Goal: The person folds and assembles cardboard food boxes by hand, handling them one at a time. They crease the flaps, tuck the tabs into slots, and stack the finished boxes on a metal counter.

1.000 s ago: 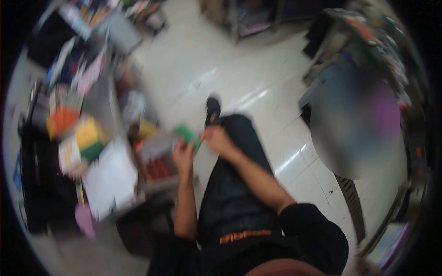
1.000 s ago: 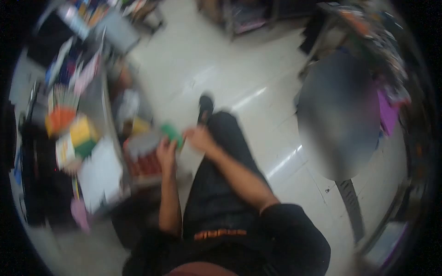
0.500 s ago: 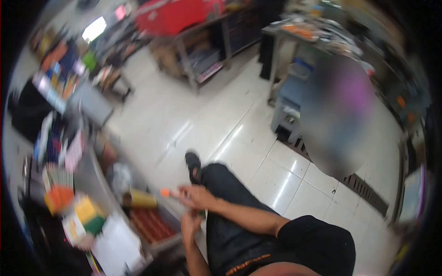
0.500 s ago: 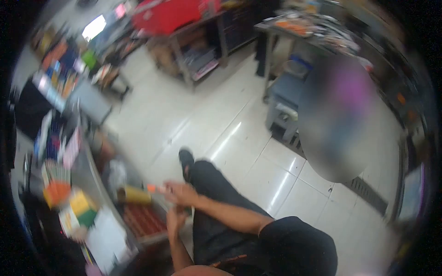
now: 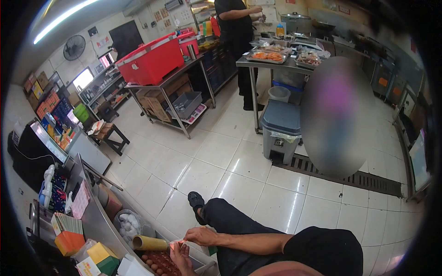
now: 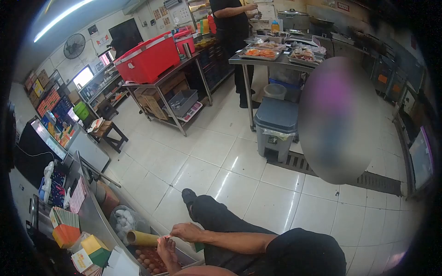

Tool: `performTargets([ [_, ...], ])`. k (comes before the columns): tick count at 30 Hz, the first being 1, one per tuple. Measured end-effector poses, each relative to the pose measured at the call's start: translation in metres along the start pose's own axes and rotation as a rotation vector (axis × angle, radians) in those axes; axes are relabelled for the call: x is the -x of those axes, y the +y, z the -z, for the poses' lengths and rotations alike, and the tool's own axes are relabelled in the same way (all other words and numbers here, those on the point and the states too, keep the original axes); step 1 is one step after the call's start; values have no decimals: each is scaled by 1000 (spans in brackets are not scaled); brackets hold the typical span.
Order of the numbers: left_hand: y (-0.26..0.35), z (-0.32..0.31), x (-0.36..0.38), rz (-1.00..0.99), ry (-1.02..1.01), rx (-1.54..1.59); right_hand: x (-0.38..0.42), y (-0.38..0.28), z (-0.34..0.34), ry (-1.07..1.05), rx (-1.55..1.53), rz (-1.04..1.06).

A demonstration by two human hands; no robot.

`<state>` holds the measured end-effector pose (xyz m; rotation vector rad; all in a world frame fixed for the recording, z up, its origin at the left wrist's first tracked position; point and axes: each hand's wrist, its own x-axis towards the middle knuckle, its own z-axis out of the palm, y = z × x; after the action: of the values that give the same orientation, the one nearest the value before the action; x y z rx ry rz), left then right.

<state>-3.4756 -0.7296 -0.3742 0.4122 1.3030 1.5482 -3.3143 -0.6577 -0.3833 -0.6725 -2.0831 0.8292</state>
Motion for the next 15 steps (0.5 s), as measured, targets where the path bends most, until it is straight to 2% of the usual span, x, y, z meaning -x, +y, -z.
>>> performTargets([
  [1, -5, 7, -4, -26, -35, -26, 0, -2, 1, 6, -19, 6],
  [4, -2, -5, 7, -114, 47, 27, -2, -14, 8, 4, -138, -93],
  [7, -11, -9, 2, -402, 180, -255, -3, -17, 8, 63, -258, -180],
  [10, -23, -8, -6, -646, 219, -473, -4, -23, 9, 61, -297, -342],
  [13, -13, -34, 9, -736, 292, -575, -2, -21, 4, 102, -416, -448],
  [15, -13, -42, 14, -716, 316, -635, -1, -16, -3, 165, -506, -441],
])
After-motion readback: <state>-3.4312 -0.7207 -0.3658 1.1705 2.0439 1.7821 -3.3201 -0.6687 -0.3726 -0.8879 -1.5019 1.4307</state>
